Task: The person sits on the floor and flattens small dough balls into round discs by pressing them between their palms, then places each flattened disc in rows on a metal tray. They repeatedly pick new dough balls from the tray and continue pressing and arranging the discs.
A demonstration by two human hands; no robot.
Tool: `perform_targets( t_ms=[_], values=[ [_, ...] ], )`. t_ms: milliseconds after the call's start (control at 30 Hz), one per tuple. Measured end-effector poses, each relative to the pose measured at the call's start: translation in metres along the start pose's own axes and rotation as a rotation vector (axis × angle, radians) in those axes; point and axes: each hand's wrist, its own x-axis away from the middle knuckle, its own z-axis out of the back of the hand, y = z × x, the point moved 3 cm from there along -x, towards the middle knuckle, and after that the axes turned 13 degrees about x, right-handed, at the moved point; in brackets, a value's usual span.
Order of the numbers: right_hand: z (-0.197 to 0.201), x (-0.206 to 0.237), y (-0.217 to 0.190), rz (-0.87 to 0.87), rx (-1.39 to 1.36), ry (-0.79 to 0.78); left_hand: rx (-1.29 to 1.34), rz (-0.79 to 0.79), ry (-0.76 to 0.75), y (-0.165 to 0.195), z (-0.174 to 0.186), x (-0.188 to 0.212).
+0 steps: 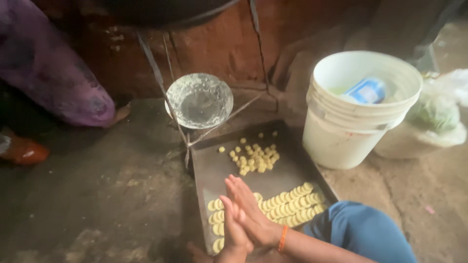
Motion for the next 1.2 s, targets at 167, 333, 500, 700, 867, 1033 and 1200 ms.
perform_targets(
  t_ms=[167,333,500,700,867,1033,1200],
  values=[
    [0.012,-0.017,0.004,0.117,-0.534,0.060,-0.047,0.022,0.042,-0.023,0.010,-0.003],
    [0.017,-0.027,0.010,-0.054,0.096,0.129,-0.173,0.169,-0.009,-0.028,0.006,0.004],
    [0.005,-0.003,0.000,0.115,-0.242,0.157,0.008,0.251,-0.112,-0.010,-0.011,0.005],
    [0.013,-0.018,0.013,0.072,0.057,0.341,-0.002,0.159,-0.041,-0.020,-0.024,0.009],
    [0.004,-0.001,0.000,0.182,-0.131,0.230,-0.009,0.229,-0.163,-0.006,-0.022,0.003],
    [-0.002,-0.004,0.014,-0.061,-0.340,0.439,0.404,0.289,-0.260,-0.008,-0.040,0.014],
    [0.028,-0.022,0.005,0.113,-0.267,0.549,0.399,0.364,-0.061,-0.012,-0.045,0.009]
  ],
)
